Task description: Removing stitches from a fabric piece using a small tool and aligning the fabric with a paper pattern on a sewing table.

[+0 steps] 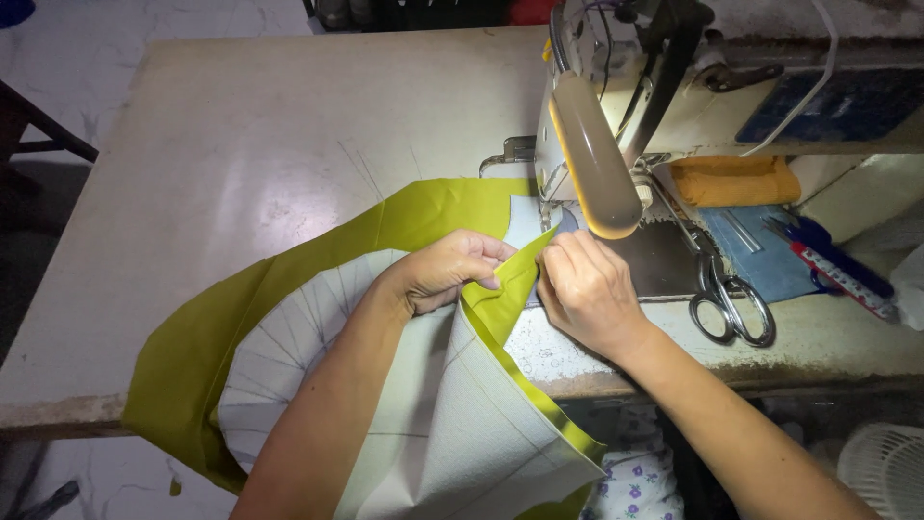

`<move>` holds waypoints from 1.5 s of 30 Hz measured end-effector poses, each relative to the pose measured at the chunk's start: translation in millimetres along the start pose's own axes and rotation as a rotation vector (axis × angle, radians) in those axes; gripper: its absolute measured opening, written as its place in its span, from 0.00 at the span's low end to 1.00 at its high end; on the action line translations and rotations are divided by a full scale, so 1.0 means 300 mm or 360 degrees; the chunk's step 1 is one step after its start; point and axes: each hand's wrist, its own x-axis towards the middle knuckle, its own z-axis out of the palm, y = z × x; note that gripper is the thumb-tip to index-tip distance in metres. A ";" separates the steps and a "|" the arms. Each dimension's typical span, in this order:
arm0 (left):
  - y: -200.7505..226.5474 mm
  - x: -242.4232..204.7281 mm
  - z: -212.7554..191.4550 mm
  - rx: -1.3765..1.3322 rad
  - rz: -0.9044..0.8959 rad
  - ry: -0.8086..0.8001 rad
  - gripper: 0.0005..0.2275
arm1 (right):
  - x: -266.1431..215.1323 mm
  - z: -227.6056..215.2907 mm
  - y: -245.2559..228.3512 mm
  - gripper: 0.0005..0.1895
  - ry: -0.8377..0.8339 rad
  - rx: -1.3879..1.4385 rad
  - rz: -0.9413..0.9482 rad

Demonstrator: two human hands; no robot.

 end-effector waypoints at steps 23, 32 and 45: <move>0.077 -0.092 0.136 0.0356 -0.0011 -0.0079 0.18 | -0.139 -0.165 0.026 0.06 0.0070 0.1598 0.1285; 0.006 -0.210 0.312 0.2123 0.0757 0.0188 0.09 | -0.065 -0.176 0.040 0.10 -0.0309 0.1047 0.0650; 0.020 -0.248 0.346 0.1978 0.0835 0.0217 0.06 | -0.085 -0.114 0.077 0.03 -0.0560 0.0834 0.0358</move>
